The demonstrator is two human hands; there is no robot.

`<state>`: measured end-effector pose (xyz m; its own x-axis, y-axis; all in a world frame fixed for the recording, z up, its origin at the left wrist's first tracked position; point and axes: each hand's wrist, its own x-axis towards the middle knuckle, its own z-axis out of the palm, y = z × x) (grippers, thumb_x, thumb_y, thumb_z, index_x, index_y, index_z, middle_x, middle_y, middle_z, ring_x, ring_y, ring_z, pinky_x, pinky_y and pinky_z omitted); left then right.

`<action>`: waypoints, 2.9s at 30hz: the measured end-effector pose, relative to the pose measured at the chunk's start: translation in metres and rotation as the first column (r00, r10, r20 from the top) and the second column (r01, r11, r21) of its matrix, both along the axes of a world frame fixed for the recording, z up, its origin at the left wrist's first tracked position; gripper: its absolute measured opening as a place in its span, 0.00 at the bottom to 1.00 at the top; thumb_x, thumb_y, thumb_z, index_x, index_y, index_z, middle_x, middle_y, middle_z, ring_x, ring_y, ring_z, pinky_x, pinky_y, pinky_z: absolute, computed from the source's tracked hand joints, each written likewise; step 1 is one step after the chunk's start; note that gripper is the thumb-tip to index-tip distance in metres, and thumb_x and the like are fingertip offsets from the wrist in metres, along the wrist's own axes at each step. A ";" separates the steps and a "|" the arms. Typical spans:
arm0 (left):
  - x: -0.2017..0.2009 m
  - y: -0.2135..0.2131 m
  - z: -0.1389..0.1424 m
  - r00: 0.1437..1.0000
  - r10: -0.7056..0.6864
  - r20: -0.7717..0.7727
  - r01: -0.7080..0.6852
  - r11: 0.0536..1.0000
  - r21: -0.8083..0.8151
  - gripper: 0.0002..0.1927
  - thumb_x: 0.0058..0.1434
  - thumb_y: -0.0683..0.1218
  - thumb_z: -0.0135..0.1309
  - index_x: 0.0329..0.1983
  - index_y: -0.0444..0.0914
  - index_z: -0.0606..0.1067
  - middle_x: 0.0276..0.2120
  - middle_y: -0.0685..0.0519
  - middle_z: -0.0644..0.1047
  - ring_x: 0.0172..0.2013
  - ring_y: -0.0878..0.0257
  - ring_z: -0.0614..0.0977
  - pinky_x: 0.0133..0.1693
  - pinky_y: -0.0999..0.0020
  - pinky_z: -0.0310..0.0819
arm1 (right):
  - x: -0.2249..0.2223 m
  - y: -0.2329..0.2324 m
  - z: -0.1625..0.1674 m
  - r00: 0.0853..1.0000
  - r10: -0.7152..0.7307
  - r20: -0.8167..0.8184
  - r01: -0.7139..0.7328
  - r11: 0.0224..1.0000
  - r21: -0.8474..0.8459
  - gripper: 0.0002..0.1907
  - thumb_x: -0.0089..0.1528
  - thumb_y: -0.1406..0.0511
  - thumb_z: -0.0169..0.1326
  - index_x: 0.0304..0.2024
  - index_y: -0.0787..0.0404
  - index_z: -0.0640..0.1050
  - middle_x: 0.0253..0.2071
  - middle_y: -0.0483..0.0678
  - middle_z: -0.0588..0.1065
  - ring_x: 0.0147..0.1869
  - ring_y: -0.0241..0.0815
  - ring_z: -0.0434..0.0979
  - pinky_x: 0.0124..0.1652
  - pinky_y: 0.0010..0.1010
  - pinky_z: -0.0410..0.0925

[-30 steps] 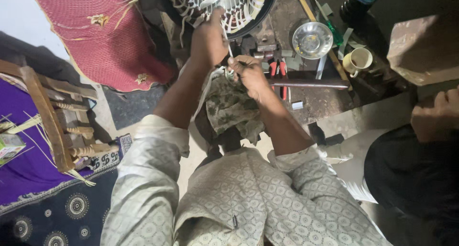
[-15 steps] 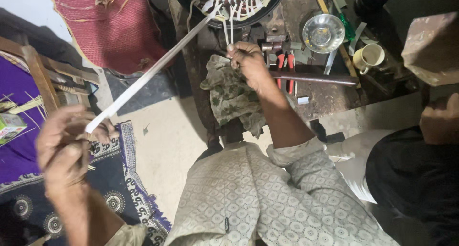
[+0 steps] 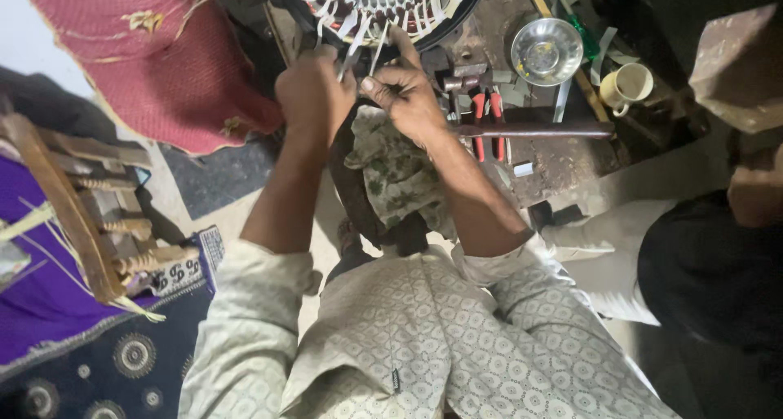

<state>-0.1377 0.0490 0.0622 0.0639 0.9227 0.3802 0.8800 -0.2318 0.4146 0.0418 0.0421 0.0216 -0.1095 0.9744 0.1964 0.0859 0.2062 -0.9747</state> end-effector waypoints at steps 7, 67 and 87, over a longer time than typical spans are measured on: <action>-0.012 0.031 -0.006 0.958 -0.285 -0.002 0.283 0.949 0.140 0.07 0.59 0.48 0.62 0.31 0.40 0.81 0.27 0.43 0.81 0.29 0.43 0.82 0.32 0.50 0.74 | -0.004 -0.006 0.002 0.982 -0.035 0.188 0.013 0.993 0.119 0.06 0.63 0.63 0.67 0.36 0.59 0.86 0.80 0.59 0.48 0.84 0.55 0.49 0.75 0.44 0.54; -0.055 -0.119 0.033 0.576 -0.768 0.280 0.796 0.605 0.019 0.07 0.59 0.42 0.61 0.31 0.37 0.73 0.32 0.47 0.77 0.40 0.47 0.80 0.50 0.51 0.71 | 0.041 -0.005 0.025 0.657 -0.404 0.637 0.128 0.892 0.434 0.24 0.56 0.65 0.67 0.55 0.60 0.80 0.58 0.55 0.78 0.50 0.56 0.82 0.48 0.42 0.75; 0.014 -0.140 -0.038 0.766 -0.575 0.290 0.607 0.795 -0.027 0.06 0.58 0.43 0.58 0.33 0.36 0.74 0.32 0.46 0.74 0.39 0.46 0.78 0.50 0.50 0.67 | 0.136 -0.077 0.026 0.497 -0.182 0.848 -0.001 0.978 0.210 0.15 0.70 0.58 0.58 0.54 0.59 0.82 0.39 0.60 0.79 0.41 0.58 0.81 0.40 0.48 0.74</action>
<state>-0.1239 -0.0906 0.0241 0.5271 0.7712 0.3571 0.4441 -0.6082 0.6579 0.1776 -0.0348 0.0477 -0.2260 0.9518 0.2075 0.8881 0.2888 -0.3575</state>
